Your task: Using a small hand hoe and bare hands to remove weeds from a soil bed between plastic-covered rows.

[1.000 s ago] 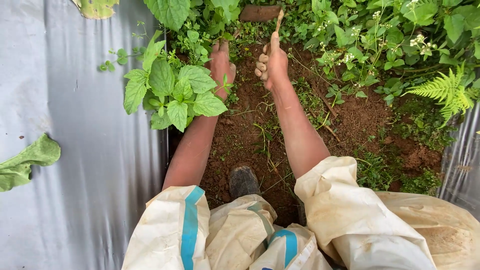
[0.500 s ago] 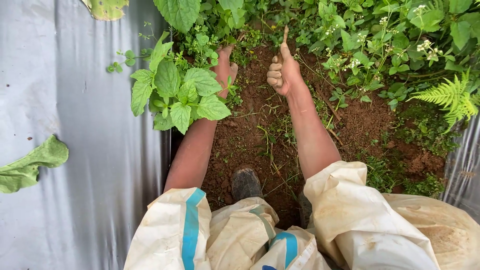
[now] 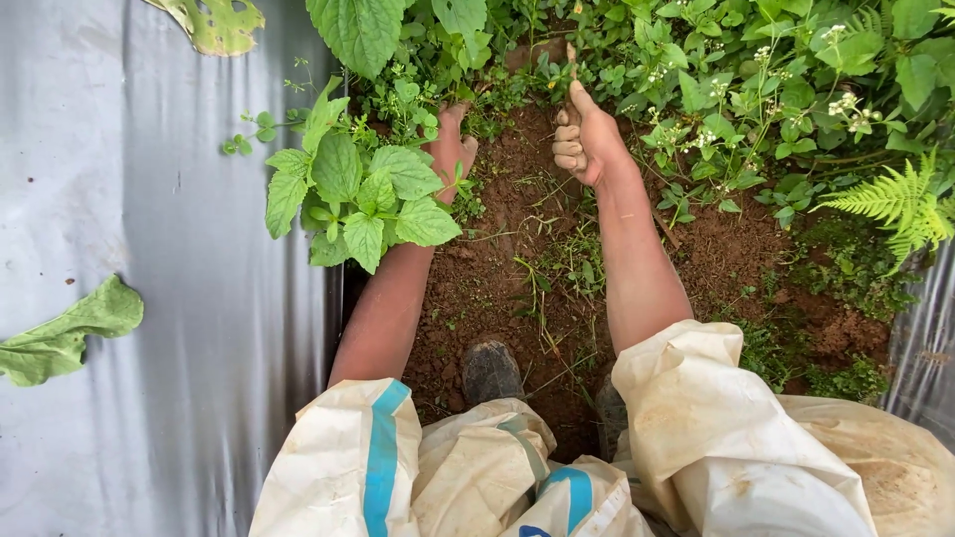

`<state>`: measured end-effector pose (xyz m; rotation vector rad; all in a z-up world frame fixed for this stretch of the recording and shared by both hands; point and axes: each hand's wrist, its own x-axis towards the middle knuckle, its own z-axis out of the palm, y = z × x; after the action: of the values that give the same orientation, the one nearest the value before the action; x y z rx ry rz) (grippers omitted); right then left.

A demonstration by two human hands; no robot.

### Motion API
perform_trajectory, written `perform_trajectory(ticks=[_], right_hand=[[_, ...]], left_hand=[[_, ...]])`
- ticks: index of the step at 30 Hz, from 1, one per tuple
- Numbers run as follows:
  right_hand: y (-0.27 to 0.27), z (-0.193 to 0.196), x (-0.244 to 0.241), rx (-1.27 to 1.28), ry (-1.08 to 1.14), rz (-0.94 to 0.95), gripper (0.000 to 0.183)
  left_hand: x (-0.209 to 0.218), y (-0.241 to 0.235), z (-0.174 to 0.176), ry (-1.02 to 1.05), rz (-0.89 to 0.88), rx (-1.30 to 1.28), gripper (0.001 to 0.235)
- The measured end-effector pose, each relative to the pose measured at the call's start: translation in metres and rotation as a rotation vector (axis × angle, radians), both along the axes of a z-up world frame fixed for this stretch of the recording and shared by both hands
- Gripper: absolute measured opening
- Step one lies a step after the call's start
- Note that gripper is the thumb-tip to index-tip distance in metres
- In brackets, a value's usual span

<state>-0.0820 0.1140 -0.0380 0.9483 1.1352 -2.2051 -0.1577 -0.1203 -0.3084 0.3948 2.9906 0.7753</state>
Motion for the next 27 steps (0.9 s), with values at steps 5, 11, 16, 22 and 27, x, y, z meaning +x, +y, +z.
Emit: perform_trajectory(ticks=[5, 11, 16, 22, 27], right_hand=[[-0.003, -0.024, -0.009, -0.15, 0.084, -0.421, 0.048], [0.007, 0.034, -0.004, 0.205, 0.084, 0.091, 0.043], [0.003, -0.039, 0.01, -0.002, 0.167, -0.17, 0.051], [0.017, -0.035, 0.021, 0.064, 0.2, -0.009, 0.052], [0.001, -0.031, 0.02, 0.124, 0.187, -0.108, 0.048]], left_hand=[[-0.004, 0.004, 0.01, -0.016, 0.016, 0.026, 0.058], [-0.01, 0.006, -0.008, -0.062, 0.032, -0.003, 0.067], [-0.012, 0.02, -0.011, -0.091, 0.141, 0.142, 0.064], [0.011, 0.024, 0.011, 0.01, 0.249, 0.352, 0.053], [-0.006, 0.035, -0.004, 0.02, 0.368, 0.343, 0.051]])
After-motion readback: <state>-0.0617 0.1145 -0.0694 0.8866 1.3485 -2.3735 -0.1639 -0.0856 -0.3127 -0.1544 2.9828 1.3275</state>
